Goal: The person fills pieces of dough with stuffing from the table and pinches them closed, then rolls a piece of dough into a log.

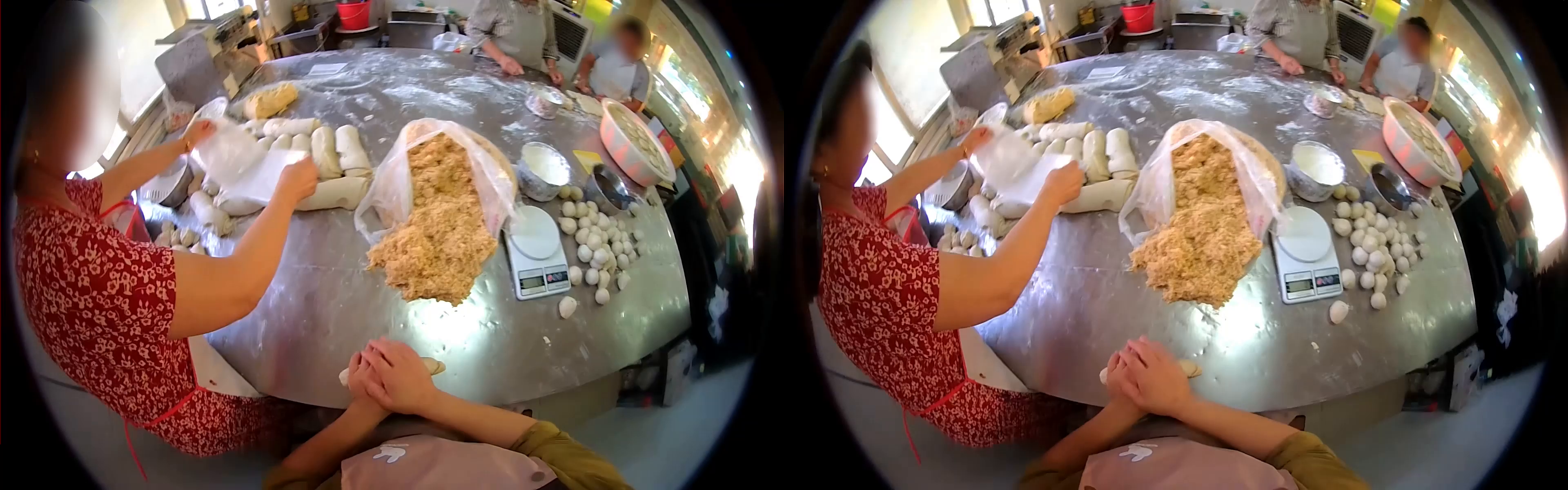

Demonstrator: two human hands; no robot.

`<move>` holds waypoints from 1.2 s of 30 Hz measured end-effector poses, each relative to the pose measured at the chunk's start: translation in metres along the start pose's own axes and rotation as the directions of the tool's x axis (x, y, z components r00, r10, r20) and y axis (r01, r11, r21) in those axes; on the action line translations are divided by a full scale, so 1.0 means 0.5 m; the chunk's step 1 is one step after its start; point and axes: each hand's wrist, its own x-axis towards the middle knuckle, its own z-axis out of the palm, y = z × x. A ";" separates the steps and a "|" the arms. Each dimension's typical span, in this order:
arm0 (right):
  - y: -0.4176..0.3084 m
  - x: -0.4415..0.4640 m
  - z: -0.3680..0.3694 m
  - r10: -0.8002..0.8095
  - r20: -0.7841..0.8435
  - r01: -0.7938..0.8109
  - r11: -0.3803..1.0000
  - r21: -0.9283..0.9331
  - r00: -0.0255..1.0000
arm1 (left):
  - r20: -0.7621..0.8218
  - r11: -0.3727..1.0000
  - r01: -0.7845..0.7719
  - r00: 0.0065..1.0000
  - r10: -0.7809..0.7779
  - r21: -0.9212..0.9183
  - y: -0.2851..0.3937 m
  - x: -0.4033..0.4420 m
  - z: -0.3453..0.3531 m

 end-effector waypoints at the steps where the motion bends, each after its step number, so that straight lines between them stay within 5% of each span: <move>1: -0.001 0.010 -0.005 0.001 -0.010 -0.001 1.000 -0.011 1.000 | 0.010 1.000 -0.003 1.000 0.002 0.024 -0.006 0.006 0.006; 9: 0.080 0.117 0.021 -0.014 -0.074 0.018 0.999 0.051 0.997 | -0.021 0.994 0.018 1.000 -0.015 0.109 -0.073 0.106 0.040; 12: 0.128 0.156 0.042 -0.036 -0.076 0.038 0.999 0.024 0.996 | -0.291 0.959 0.019 0.955 0.066 0.282 -0.109 0.151 0.085; 15: 0.129 0.179 0.033 -0.072 -0.123 0.080 0.995 0.064 0.990 | -0.042 1.000 0.013 0.999 -0.014 -0.018 -0.102 0.175 0.034; 18: 0.097 0.156 0.002 0.046 -0.001 -0.045 0.997 0.054 0.999 | 0.064 0.975 0.168 0.982 -0.179 0.148 -0.072 0.162 0.007; 25: 0.026 0.023 -0.028 -0.013 0.165 0.026 0.997 -0.073 0.986 | 0.251 0.993 0.019 0.967 -0.048 0.117 0.003 0.037 -0.089; 28: -0.025 -0.036 -0.056 0.009 0.265 -0.006 1.000 -0.012 0.964 | 0.109 0.997 -0.031 0.994 0.023 0.072 -0.001 -0.059 -0.041; 34: -0.002 -0.041 -0.015 0.023 0.166 -0.004 0.993 -0.114 0.986 | -0.005 0.980 -0.067 0.998 0.069 0.188 -0.007 -0.044 -0.002; 36: 0.024 0.000 -0.008 0.031 0.136 -0.013 0.991 -0.136 0.990 | 0.067 0.989 -0.068 0.996 0.059 0.135 -0.031 0.002 -0.005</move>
